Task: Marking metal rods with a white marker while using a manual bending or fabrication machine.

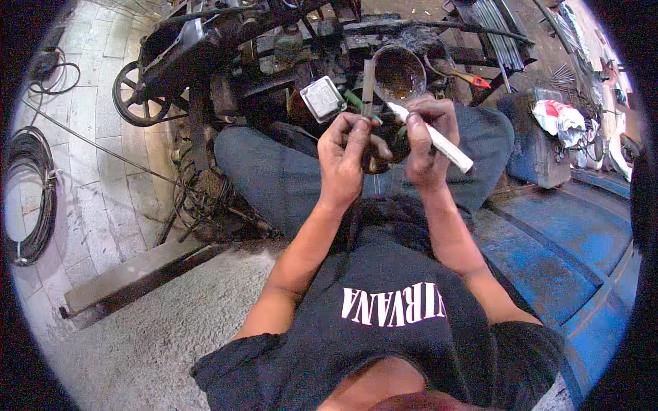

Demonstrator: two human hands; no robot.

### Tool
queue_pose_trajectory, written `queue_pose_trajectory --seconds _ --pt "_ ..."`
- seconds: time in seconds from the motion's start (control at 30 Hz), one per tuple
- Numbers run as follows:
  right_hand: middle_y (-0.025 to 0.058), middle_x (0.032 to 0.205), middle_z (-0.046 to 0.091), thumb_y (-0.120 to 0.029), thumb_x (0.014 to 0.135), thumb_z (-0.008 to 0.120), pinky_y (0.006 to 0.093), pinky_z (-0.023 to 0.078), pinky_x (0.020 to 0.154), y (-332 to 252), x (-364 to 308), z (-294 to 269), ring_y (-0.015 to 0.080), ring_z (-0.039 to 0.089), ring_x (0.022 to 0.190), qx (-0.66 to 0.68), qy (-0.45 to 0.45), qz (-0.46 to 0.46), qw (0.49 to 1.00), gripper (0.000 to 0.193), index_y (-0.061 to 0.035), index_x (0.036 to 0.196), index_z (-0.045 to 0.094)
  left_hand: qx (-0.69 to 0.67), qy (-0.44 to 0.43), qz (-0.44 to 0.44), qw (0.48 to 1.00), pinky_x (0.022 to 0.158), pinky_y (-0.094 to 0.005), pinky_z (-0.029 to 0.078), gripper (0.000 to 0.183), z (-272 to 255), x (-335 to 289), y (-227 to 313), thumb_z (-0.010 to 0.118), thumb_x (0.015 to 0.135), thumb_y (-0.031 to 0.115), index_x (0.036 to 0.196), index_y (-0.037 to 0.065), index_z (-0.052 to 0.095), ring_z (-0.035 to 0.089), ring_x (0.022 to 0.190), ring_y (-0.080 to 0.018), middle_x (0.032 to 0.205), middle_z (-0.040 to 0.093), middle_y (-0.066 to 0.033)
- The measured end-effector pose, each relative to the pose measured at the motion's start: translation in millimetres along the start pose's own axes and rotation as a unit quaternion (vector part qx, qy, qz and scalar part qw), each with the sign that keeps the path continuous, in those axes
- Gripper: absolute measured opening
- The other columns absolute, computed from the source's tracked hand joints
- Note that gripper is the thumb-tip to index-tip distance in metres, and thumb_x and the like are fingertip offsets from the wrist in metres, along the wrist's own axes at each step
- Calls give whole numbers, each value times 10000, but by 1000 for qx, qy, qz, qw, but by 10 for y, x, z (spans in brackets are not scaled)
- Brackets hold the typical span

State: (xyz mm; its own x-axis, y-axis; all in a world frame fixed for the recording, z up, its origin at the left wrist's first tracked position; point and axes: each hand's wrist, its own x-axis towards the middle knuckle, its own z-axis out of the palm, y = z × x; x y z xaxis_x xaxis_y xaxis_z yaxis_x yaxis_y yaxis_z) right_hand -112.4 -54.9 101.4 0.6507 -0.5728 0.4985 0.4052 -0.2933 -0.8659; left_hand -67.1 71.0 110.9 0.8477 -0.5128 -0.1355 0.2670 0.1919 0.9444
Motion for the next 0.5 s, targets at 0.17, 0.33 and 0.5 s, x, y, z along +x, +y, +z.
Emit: queue_pose_trajectory --seconds 0.17,0.33,0.5 --pt "103 827 571 -93 844 524 301 453 701 -30 -37 54 164 541 741 29 -10 1 1000 112 -17 916 486 9 5 -4 1000 472 -202 399 234 20 -2 -17 476 1003 236 958 16 544 529 509 -75 657 632 -75" --pt "105 830 572 -104 851 529 303 455 710 2 -30 40 163 546 759 18 -3 -9 1000 114 -13 912 497 1 -4 -6 1000 478 -204 407 249 -6 7 -27 467 1007 250 959 18 543 533 510 -80 658 624 -65" --pt "106 836 578 -104 850 529 316 460 716 10 -43 27 165 549 760 15 8 8 1000 113 -15 914 501 -5 -16 3 1000 490 -210 422 279 -43 12 -36 426 1020 258 952 13 541 545 532 -83 666 611 -66"
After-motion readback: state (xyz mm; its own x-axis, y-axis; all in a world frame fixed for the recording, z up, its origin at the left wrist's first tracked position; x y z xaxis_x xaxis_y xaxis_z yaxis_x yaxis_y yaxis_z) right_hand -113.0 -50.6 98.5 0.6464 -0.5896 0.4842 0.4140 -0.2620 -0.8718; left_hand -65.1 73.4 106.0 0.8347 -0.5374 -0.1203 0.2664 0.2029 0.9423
